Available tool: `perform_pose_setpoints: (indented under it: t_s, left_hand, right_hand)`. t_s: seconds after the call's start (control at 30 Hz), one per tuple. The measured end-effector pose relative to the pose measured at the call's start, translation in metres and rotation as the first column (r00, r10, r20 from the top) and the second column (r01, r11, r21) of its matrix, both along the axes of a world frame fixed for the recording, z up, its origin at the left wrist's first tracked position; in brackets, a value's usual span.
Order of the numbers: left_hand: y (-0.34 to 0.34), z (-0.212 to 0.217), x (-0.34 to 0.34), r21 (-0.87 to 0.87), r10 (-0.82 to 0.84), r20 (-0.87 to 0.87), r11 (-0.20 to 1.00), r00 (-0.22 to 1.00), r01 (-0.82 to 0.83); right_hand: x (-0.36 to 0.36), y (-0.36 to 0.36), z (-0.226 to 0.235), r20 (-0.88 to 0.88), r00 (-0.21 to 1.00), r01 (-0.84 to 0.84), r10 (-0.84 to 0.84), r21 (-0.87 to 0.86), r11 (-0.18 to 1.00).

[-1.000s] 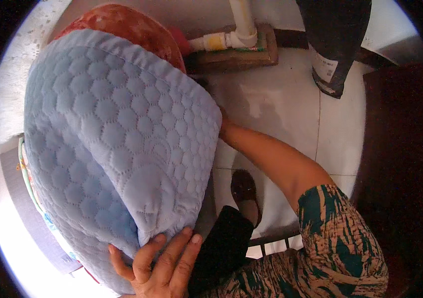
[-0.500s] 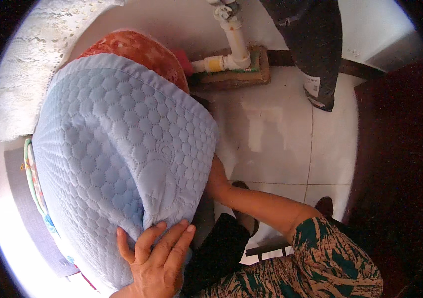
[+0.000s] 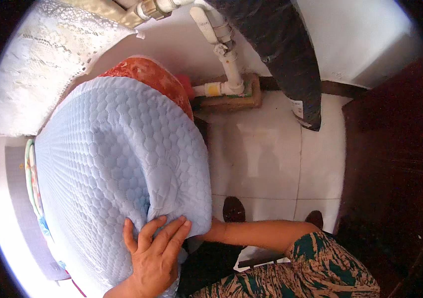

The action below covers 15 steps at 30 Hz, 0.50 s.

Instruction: The person wipes the exterior of a dark reddish-brown wooden cabinet using a grey cloth.

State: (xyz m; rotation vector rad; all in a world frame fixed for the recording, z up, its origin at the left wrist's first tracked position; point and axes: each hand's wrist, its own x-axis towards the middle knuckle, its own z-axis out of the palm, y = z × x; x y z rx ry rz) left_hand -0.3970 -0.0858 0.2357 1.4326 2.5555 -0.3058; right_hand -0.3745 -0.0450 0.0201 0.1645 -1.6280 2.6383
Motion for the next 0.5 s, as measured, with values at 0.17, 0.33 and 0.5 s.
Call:
perform_pose_setpoints:
  t_s: [0.17, 0.33, 0.5]
  left_hand:
    - [-0.001, 0.001, -0.005, 0.016, -0.009, 0.021, 1.0, 1.0, 0.009]
    - [-0.003, -0.003, -0.006, 0.03, -0.01, 0.024, 1.0, 1.0, 0.01]
    - [-0.004, -0.005, -0.005, 0.022, -0.036, 0.006, 0.999, 0.999, 0.035]
  right_hand:
    - [0.036, -0.027, -0.03, -0.104, 0.991, -0.057, 0.087, 0.259, 0.964]
    - [0.032, -0.029, -0.025, -0.023, 1.0, -0.01, 0.014, 0.171, 0.985]
    - [-0.045, 0.012, -0.022, 0.165, 0.961, 0.231, -0.221, -0.041, 0.972]
